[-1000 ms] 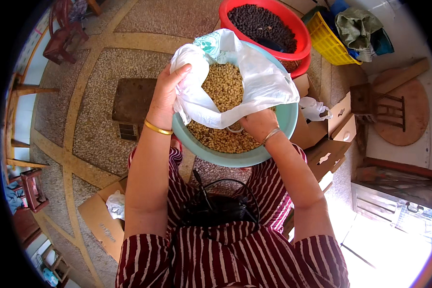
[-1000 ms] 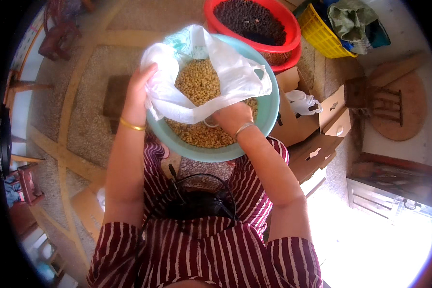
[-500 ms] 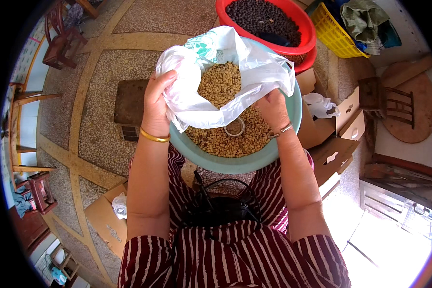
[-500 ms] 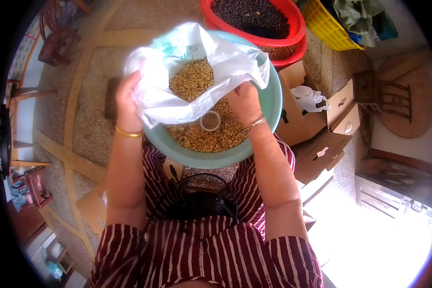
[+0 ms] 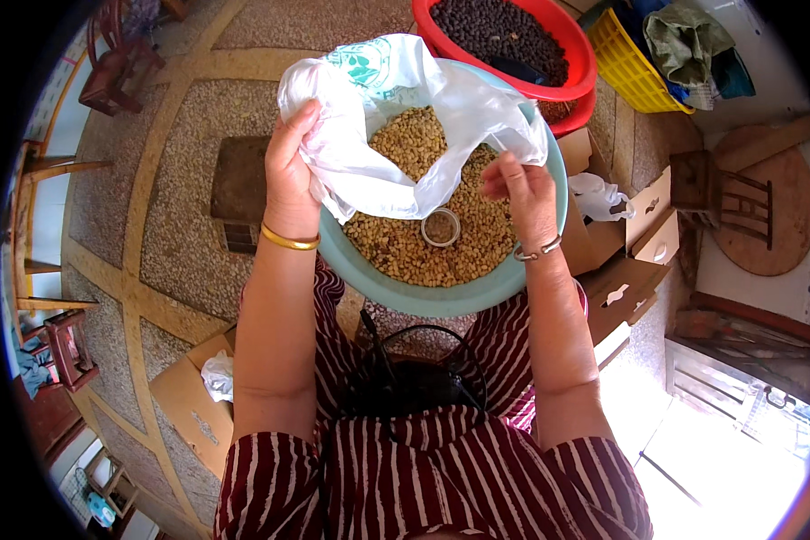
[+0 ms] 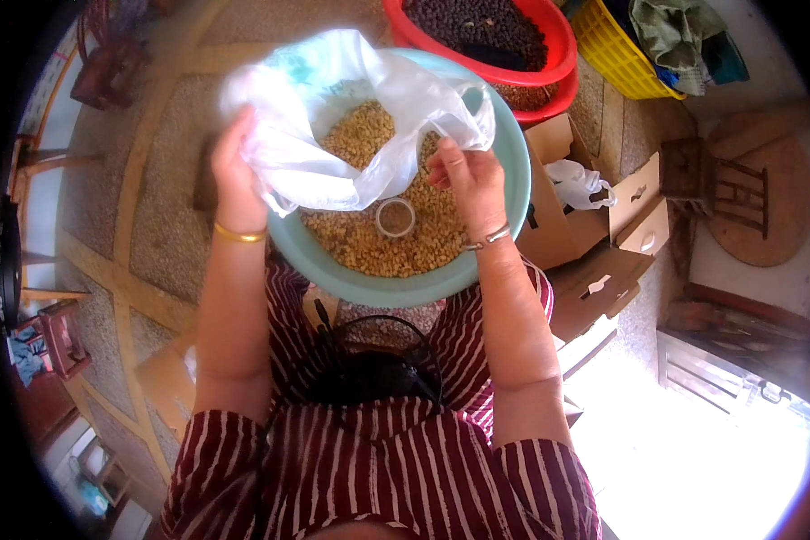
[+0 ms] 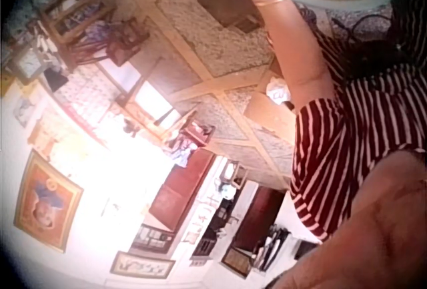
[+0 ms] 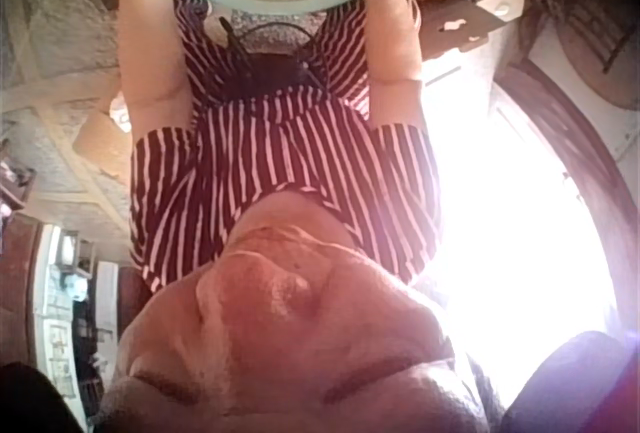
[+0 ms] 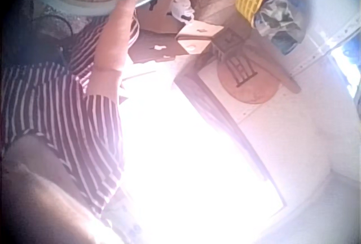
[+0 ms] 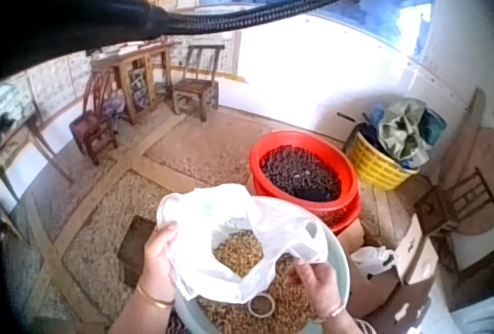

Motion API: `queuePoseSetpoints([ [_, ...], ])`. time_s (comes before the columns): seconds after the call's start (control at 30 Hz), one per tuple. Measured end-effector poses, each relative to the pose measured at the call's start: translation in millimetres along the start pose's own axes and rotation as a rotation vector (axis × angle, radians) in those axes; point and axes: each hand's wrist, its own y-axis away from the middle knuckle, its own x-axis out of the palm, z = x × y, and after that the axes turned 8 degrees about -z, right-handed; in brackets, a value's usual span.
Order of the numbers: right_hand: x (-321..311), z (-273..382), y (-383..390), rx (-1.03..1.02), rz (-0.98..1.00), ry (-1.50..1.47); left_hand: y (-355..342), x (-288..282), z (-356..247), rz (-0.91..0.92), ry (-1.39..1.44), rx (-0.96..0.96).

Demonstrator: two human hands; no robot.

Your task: The person pours grains from a white plastic bag into a light blue basin using a small plastic cup. They repeatedly scoop grains from the bag and transfer them into the basin, occasionally adjusting the bag's position.

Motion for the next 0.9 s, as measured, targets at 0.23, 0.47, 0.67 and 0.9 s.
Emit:
queuePoseSetpoints([
  [0.23, 1.7, -31.0, 1.2, -0.094, 0.53, 0.783, 2.6, 7.8, 1.6, 0.061, -0.023, 0.026],
  [0.47, 14.1, -28.6, -2.9, -0.084, 0.528, 0.861, -3.1, -0.2, 6.3, 0.174, -0.031, -0.007],
  [0.67, 16.1, -23.2, -5.8, -0.167, 0.282, 0.708, -2.2, -7.7, 2.3, 0.176, -0.049, -0.058],
  [0.9, 26.2, -4.3, -21.6, -0.128, -0.027, -0.354, 6.8, -6.1, -3.4, 0.269, -0.13, -0.1],
])
